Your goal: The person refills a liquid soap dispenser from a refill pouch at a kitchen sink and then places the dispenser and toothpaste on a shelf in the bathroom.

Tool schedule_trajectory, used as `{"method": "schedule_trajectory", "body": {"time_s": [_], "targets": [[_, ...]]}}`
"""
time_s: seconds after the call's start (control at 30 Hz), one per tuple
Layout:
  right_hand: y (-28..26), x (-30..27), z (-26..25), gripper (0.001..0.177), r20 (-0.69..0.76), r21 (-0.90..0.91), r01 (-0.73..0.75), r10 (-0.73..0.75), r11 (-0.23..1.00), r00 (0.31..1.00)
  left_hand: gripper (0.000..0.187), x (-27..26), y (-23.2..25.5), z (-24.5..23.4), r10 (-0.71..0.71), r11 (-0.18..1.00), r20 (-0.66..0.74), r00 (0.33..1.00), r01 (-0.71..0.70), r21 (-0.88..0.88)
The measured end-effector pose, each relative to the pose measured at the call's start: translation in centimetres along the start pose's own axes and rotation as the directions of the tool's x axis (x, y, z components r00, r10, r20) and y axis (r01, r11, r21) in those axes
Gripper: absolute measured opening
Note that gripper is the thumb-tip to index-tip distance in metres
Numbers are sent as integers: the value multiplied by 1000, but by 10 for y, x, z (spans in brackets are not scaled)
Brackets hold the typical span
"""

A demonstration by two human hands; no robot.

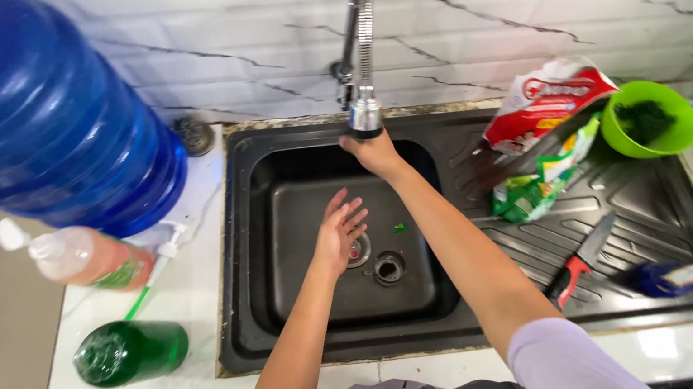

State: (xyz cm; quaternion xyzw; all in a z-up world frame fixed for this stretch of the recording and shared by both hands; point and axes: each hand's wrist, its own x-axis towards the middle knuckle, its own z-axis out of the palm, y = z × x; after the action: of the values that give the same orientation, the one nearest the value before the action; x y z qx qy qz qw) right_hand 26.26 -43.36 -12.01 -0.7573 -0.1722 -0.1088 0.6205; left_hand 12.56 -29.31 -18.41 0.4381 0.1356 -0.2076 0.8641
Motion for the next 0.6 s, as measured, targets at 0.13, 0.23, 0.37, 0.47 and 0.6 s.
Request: {"method": "schedule_trajectory", "body": {"time_s": [0.13,0.23,0.37,0.47,0.6], "targets": [[30,39,30,85,141,-457,164,-112,874,984,62,1,15,-23,51,998,-32,998,-52,-33],[12,35,39,56,298,-811,245,14,531,955,62,16,16,-34,67,991,-14,998,-68,-116],[-2,-11,49,55,122,-362,192,-158,912,980,62,51,5,-36,37,937,-18,999,-41,-347],[30,-61,63,56,8,323,-273,286,906,958,70,120,-35,-49,37,852,97,995,20,-524],[52,-74,61,66,54,98,-591,588,801,807,72,176,-42,-26,120,849,62,991,-70,-524]]}}
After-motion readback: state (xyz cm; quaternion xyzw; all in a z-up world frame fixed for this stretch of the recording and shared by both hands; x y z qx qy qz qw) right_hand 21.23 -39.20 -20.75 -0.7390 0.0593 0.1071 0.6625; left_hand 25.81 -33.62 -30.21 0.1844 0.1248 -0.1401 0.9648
